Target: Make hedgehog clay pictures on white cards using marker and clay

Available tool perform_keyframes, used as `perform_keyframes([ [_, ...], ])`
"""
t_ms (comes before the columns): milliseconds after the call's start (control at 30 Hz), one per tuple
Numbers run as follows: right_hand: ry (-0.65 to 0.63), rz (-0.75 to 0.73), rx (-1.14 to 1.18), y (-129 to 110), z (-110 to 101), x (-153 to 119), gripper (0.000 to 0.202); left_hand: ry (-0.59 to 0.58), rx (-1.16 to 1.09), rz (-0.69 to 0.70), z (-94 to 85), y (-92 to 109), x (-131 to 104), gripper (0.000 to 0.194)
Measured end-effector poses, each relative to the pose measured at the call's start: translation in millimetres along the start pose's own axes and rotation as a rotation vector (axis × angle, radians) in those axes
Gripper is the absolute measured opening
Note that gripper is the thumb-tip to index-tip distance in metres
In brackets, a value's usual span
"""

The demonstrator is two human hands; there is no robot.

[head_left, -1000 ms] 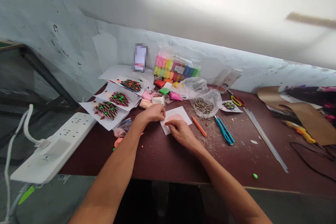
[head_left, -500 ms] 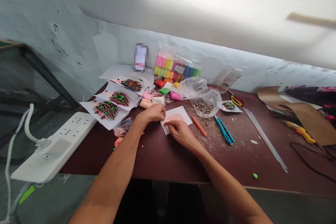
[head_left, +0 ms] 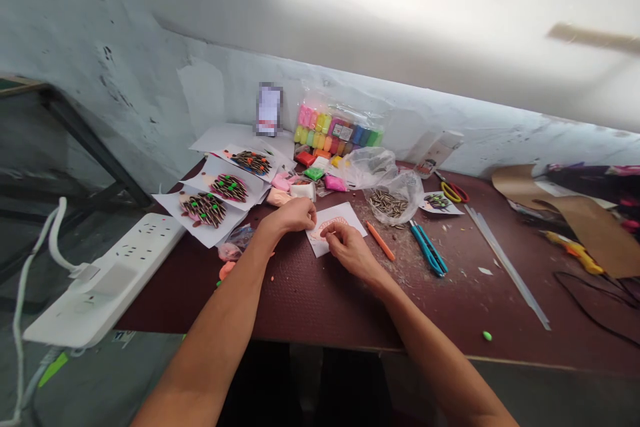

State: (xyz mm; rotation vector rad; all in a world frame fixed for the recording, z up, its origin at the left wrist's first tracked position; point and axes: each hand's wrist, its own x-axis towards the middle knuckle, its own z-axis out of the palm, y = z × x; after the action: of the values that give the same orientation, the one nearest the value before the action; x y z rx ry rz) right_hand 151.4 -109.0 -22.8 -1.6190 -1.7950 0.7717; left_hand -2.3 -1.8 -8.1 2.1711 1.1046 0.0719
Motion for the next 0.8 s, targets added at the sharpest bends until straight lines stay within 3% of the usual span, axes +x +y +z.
perform_keyframes([
  [800, -0.052, -0.022, -0.164, -2.5, 5.5, -1.7, 0.033, -0.003, 0.028, -0.006, 0.6, 0.6, 0.1, 0.028],
])
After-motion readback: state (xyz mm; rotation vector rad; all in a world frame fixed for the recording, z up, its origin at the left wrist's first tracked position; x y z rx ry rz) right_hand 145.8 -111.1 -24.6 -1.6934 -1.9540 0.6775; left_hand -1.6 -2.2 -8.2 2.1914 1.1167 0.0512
